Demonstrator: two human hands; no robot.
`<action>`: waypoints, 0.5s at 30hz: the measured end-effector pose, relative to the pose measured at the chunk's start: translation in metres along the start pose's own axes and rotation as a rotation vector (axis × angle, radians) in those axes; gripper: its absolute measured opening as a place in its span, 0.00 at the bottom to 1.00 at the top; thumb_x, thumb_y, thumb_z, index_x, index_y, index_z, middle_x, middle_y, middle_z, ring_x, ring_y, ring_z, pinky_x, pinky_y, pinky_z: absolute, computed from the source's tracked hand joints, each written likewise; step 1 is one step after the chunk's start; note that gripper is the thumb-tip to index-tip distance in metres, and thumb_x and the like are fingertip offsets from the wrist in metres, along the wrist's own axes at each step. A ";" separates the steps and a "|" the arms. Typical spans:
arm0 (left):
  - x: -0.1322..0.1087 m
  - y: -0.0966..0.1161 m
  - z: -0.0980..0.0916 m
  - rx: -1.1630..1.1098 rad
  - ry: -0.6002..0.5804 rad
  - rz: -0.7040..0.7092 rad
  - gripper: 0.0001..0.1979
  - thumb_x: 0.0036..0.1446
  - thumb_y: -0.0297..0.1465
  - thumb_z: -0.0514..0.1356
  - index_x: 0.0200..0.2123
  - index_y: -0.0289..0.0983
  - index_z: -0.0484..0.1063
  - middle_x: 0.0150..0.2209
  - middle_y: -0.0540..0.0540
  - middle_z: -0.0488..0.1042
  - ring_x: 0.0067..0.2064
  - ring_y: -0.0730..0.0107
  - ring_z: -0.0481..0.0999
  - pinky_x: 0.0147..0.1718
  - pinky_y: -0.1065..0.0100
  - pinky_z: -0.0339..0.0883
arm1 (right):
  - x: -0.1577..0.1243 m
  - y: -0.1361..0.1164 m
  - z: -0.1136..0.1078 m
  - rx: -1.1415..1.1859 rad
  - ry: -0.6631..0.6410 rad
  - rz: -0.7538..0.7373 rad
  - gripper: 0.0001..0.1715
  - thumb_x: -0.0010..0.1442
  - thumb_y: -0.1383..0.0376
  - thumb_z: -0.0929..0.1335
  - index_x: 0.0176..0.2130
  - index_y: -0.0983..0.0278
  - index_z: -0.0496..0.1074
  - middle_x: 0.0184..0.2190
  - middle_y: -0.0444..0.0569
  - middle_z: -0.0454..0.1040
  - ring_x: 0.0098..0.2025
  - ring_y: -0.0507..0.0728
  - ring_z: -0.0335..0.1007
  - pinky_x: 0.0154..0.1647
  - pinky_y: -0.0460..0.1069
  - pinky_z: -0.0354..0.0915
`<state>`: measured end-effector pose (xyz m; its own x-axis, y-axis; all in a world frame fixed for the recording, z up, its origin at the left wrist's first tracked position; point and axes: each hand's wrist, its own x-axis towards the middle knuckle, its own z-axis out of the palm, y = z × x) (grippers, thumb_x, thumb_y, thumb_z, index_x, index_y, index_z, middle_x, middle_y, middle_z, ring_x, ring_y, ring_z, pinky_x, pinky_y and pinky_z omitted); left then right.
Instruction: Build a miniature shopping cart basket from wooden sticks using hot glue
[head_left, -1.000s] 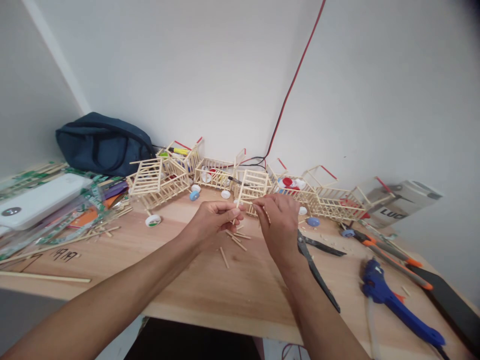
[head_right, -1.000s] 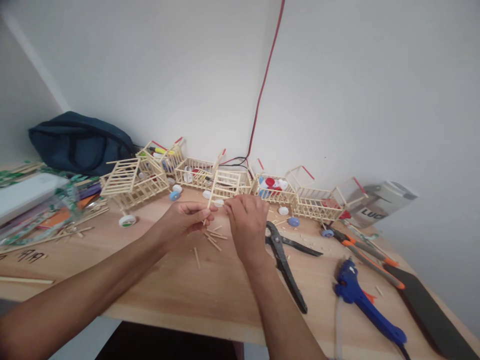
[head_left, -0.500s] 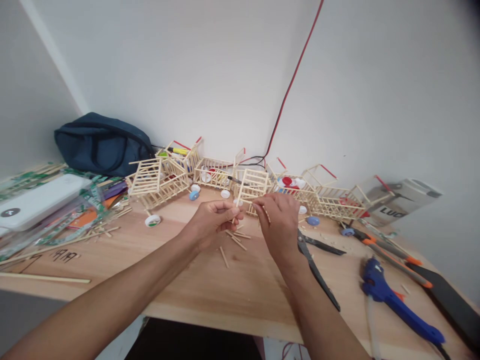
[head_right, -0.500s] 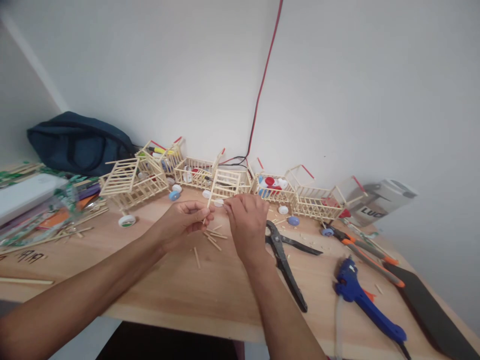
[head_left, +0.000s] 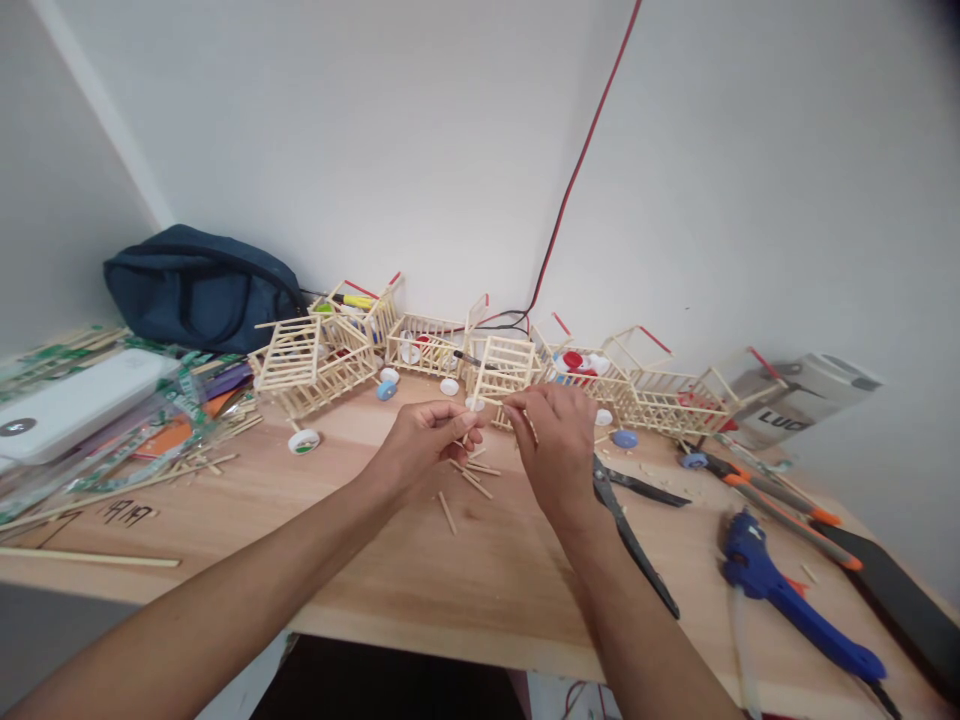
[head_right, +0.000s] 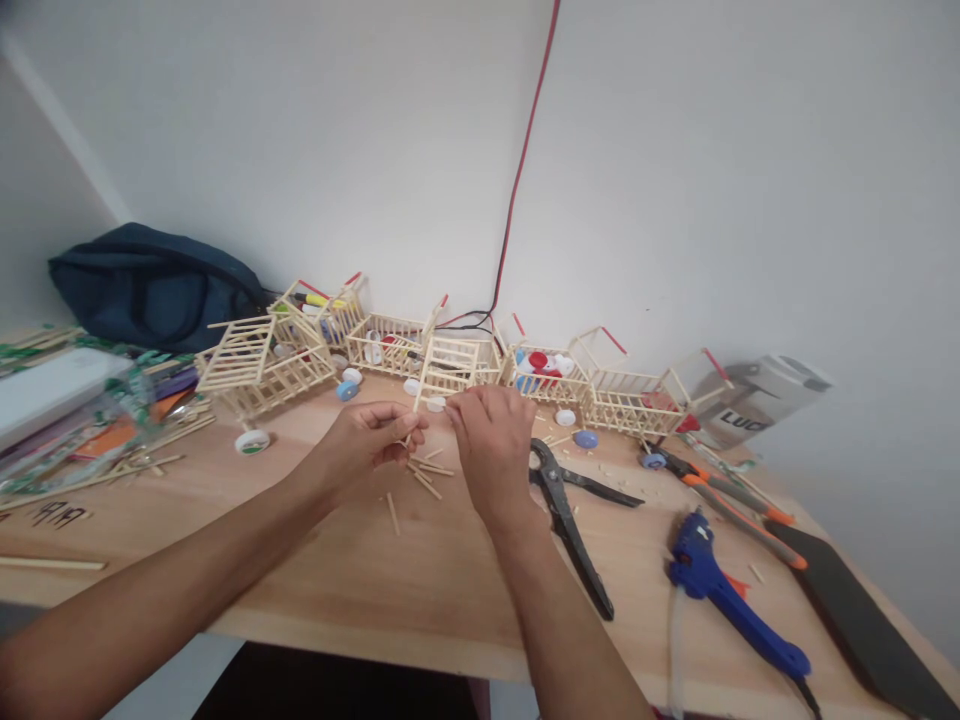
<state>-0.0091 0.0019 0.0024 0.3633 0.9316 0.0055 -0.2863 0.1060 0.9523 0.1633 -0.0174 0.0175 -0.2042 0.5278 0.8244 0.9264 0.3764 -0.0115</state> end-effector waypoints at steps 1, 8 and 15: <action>0.000 0.000 0.000 0.008 -0.004 0.001 0.17 0.48 0.41 0.69 0.32 0.32 0.77 0.27 0.47 0.74 0.27 0.78 0.69 0.25 0.74 0.64 | 0.000 0.000 0.000 -0.001 0.003 -0.002 0.08 0.64 0.63 0.66 0.33 0.62 0.72 0.33 0.48 0.73 0.38 0.58 0.63 0.41 0.52 0.53; -0.002 0.004 -0.001 0.160 0.002 0.028 0.17 0.51 0.43 0.65 0.31 0.33 0.75 0.27 0.47 0.73 0.28 0.75 0.69 0.21 0.75 0.63 | 0.001 0.000 0.000 0.014 0.003 -0.006 0.09 0.64 0.64 0.66 0.33 0.63 0.72 0.33 0.48 0.73 0.39 0.57 0.62 0.41 0.52 0.53; -0.002 0.006 0.001 0.229 0.006 0.063 0.17 0.53 0.43 0.63 0.26 0.33 0.73 0.22 0.50 0.68 0.21 0.80 0.61 0.17 0.76 0.54 | 0.000 0.000 0.000 0.009 -0.002 -0.007 0.09 0.65 0.63 0.66 0.33 0.62 0.72 0.33 0.47 0.73 0.38 0.57 0.62 0.40 0.53 0.53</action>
<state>-0.0107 0.0001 0.0087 0.3453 0.9362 0.0655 -0.0995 -0.0329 0.9945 0.1635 -0.0169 0.0177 -0.2117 0.5268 0.8232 0.9221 0.3869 -0.0105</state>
